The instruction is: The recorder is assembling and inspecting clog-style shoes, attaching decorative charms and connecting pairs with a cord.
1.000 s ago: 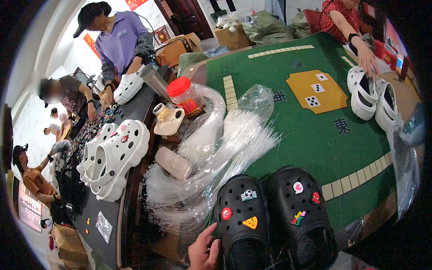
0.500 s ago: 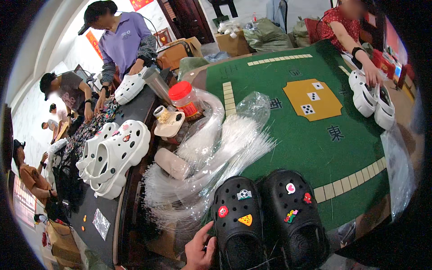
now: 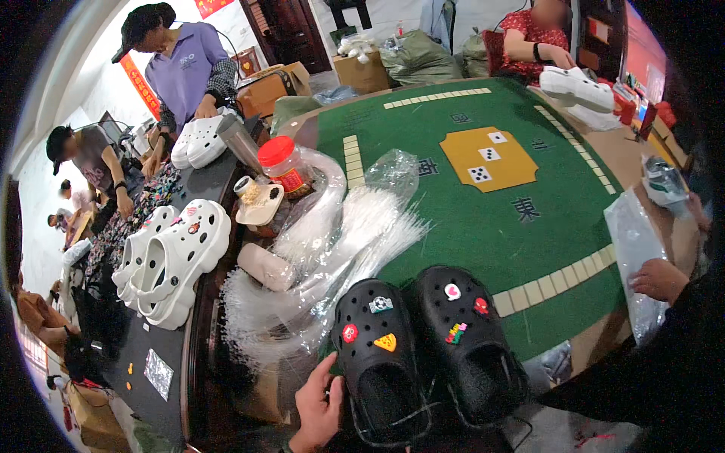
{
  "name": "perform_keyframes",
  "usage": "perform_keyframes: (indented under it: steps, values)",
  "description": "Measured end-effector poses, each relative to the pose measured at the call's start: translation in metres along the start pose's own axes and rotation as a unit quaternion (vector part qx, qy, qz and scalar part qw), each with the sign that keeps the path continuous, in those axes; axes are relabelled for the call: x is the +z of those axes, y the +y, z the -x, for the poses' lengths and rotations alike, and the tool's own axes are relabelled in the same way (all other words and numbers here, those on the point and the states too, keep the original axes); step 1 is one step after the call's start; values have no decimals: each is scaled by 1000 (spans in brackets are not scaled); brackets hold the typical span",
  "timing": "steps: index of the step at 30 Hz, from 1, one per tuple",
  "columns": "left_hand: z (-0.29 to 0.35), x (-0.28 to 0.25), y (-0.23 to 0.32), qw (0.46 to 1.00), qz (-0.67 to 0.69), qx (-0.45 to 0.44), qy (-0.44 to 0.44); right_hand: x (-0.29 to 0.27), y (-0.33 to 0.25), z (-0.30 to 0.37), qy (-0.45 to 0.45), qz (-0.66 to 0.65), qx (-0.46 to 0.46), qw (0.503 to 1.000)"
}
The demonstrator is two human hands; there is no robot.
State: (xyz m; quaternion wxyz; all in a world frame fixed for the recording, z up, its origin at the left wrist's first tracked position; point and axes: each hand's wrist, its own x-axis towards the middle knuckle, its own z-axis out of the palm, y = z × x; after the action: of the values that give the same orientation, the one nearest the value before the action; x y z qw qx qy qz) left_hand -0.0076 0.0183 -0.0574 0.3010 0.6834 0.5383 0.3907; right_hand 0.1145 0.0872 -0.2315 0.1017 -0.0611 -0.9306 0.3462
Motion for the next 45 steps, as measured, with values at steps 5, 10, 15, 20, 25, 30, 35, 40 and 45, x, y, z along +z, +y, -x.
perform_keyframes:
  steps: [5, 10, 15, 20, 25, 30, 35, 40, 45]
  values:
    - [-1, 1, -1, 1000, -14, -1, 12, -5, -33, 35, -3, 5, 45, 999]
    - [2, 3, -8, 999, 17, 2, 36, -4, -75, 67, 8, 10, 86, 996]
    - [-2, 6, -1, 999, 15, 20, 31, 11, -115, 83, 26, -7, 119, 993]
    - [-3, 8, -11, 996, 35, 55, 60, 26, -150, 94, 48, -24, 141, 988]
    - [-3, 4, -13, 988, 120, 66, 70, 33, -168, 98, 55, -42, 144, 987]
    - [11, -39, 44, 977, 183, 76, 79, -40, -246, 73, 20, -116, 97, 988]
    - [27, -59, 110, 948, 310, 7, 75, -115, -283, 56, 394, -36, 40, 918]
    - [28, -49, 135, 909, 408, 89, 9, -131, -268, 30, 437, 8, -40, 899]
    - [9, -53, 141, 846, 523, 13, 107, -175, -296, 70, 381, -120, 189, 897]
